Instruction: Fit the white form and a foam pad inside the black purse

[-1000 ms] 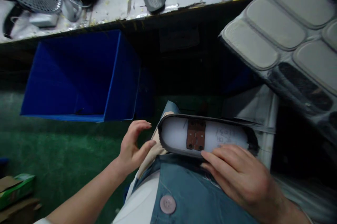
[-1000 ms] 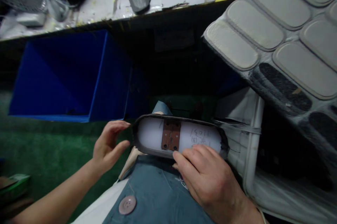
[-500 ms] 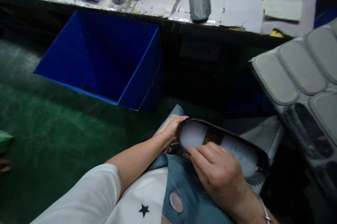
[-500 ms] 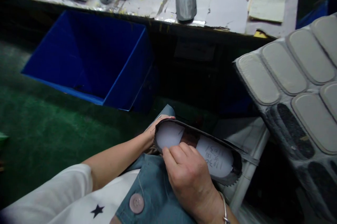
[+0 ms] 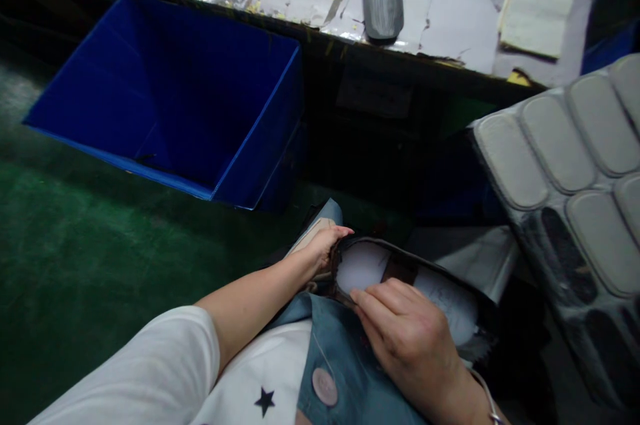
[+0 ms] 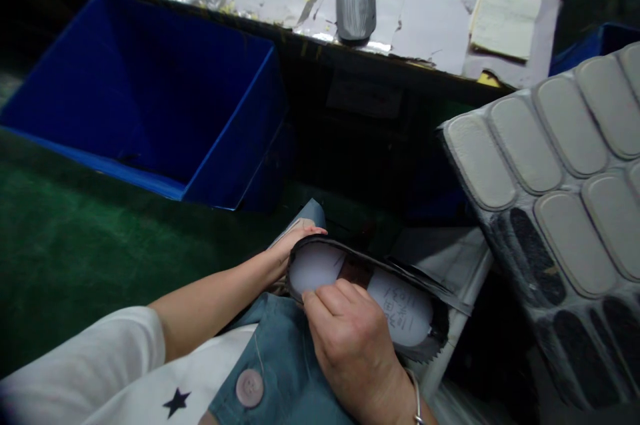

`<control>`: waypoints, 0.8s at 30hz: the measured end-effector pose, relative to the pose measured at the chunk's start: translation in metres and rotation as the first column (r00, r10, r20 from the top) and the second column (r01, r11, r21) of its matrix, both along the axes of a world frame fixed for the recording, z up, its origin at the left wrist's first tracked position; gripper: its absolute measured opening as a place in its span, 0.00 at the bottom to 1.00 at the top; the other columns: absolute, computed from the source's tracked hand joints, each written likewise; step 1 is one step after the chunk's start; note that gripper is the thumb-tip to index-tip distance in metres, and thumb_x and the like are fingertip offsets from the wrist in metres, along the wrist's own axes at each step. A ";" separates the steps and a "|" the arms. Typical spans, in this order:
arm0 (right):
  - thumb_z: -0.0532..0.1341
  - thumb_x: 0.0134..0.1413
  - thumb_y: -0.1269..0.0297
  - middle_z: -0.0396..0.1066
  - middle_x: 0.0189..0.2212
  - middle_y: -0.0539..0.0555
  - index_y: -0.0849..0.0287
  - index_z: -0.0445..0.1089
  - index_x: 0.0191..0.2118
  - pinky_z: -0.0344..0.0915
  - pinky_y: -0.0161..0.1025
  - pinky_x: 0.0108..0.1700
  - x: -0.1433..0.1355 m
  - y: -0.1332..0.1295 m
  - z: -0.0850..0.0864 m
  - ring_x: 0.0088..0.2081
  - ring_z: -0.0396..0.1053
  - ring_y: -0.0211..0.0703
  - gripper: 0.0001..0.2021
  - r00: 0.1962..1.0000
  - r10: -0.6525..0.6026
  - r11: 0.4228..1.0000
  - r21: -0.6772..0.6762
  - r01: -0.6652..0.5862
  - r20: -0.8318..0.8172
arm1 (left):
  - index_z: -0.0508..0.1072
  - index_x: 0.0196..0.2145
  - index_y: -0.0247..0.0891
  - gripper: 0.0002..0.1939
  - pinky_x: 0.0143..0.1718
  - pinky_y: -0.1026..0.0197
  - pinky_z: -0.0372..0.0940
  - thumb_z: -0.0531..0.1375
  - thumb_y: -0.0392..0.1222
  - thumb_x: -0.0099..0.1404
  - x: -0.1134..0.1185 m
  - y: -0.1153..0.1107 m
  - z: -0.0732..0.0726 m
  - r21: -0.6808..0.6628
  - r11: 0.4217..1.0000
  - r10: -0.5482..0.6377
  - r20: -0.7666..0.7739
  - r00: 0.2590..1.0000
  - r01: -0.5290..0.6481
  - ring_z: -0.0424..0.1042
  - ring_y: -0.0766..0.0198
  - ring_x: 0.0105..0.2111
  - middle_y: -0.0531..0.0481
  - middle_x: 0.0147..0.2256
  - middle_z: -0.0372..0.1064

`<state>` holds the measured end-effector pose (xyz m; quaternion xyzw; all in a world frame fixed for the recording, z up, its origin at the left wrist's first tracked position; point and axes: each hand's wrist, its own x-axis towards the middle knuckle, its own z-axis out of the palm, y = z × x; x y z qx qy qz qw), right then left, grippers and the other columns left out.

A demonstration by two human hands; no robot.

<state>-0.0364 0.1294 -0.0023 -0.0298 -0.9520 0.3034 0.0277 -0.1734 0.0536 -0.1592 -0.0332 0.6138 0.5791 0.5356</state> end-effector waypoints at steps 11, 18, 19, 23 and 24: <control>0.57 0.59 0.65 0.70 0.31 0.54 0.60 0.69 0.46 0.61 0.39 0.36 0.021 0.007 0.012 0.34 0.64 0.41 0.11 0.977 -0.209 0.978 -0.007 0.209 -0.050 | 0.64 0.57 0.36 0.29 0.57 0.51 0.59 0.57 0.54 0.62 -0.012 -0.046 0.130 -0.196 0.902 -0.384 -0.772 0.506 0.385 0.65 0.51 0.54 0.41 0.56 0.65; 0.55 0.60 0.56 0.71 0.35 0.59 0.67 0.60 0.58 0.68 0.42 0.40 0.099 0.037 -0.003 0.36 0.69 0.45 0.25 0.620 -0.785 0.603 0.240 0.761 0.004 | 0.71 0.51 0.35 0.21 0.34 0.56 0.71 0.49 0.45 0.64 -0.014 -0.038 0.125 -0.418 0.847 -0.464 -0.883 0.074 0.327 0.77 0.56 0.32 0.43 0.41 0.76; 0.54 0.61 0.56 0.72 0.36 0.59 0.67 0.62 0.56 0.68 0.41 0.39 0.103 0.039 -0.007 0.37 0.71 0.44 0.23 0.618 -0.782 0.615 0.259 0.745 0.081 | 0.71 0.51 0.34 0.22 0.33 0.56 0.71 0.48 0.44 0.64 -0.014 -0.037 0.125 -0.453 0.836 -0.479 -0.878 0.009 0.310 0.77 0.55 0.32 0.42 0.41 0.76; 0.48 0.64 0.65 0.74 0.31 0.57 0.64 0.70 0.39 0.64 0.36 0.35 0.096 0.041 -0.016 0.34 0.73 0.43 0.14 0.625 -0.738 0.673 0.349 0.652 0.254 | 0.70 0.52 0.32 0.23 0.28 0.56 0.70 0.45 0.42 0.66 -0.011 -0.035 0.132 -0.633 0.743 -0.603 -0.774 -0.194 0.219 0.77 0.52 0.31 0.39 0.41 0.76; 0.48 0.64 0.66 0.74 0.29 0.57 0.63 0.70 0.35 0.62 0.36 0.32 0.093 0.041 -0.016 0.31 0.73 0.43 0.14 0.623 -0.737 0.673 0.369 0.641 0.263 | 0.69 0.53 0.33 0.23 0.27 0.56 0.69 0.45 0.42 0.66 -0.009 -0.034 0.134 -0.686 0.702 -0.650 -0.727 -0.223 0.192 0.77 0.52 0.30 0.40 0.40 0.76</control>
